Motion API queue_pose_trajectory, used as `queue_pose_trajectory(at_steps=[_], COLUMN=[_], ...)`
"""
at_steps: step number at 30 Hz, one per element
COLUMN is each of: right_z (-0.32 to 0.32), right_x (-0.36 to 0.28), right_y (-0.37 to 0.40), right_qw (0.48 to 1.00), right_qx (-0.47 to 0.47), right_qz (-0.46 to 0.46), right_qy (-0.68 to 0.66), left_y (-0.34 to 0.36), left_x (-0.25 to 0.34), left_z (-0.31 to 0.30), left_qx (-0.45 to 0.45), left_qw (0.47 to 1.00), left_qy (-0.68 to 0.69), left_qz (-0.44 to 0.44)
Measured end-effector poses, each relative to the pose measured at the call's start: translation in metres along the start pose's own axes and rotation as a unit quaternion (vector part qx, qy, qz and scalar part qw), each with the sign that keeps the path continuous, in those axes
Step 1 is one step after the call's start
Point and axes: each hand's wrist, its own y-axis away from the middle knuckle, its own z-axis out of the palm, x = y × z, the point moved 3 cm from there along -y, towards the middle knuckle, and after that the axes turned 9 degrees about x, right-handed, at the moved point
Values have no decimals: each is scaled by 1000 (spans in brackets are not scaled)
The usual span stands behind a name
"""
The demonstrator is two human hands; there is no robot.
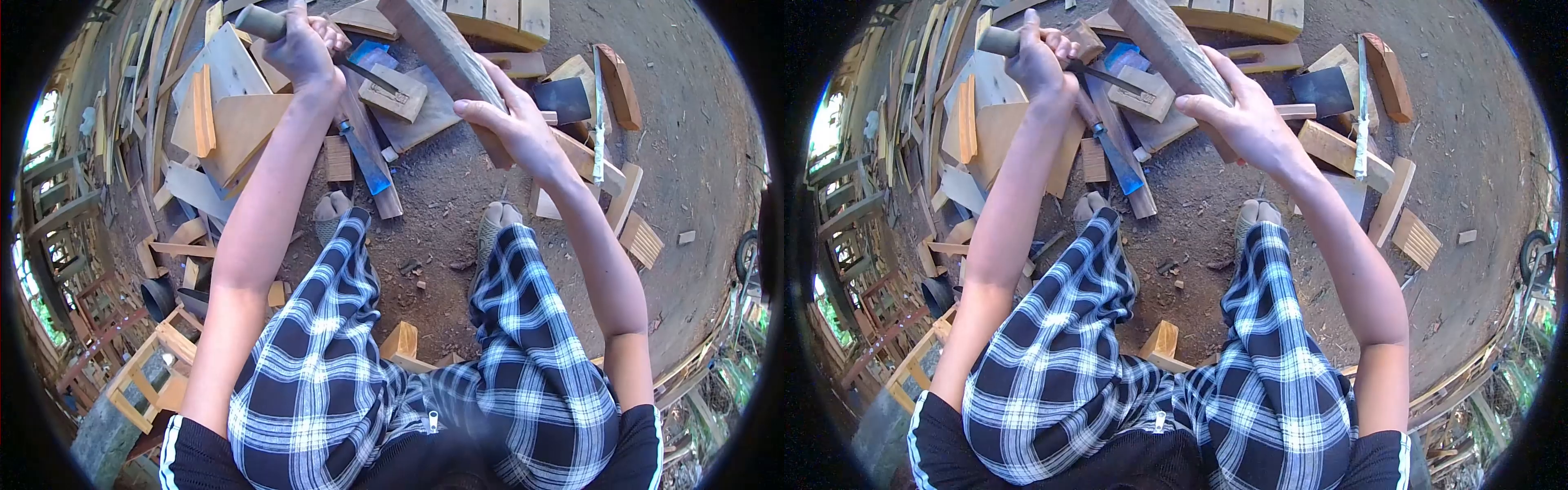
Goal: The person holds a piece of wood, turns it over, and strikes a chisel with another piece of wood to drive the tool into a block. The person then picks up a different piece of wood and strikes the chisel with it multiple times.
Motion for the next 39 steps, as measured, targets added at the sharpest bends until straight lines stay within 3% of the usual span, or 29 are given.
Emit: queue_pose_trajectory(at_steps=[3,35,38,39], right_z=[1,0,-2,-4], right_x=[1,10,4,-5], right_y=[1,3,1,-2], right_qw=[1000,999,1000,1000], right_qx=[-11,-9,3,3], right_qz=[24,40,21,20], right_qy=[-10,-26,-19,-20], left_y=[9,26,32,40], left_x=[6,-12,-12,-6], left_z=[14,34,35,38], left_qx=[-24,12,-8,-6], left_qw=[998,993,992,976], left_qy=[27,-64,-52,-123], left_qz=[50,98,116,181])
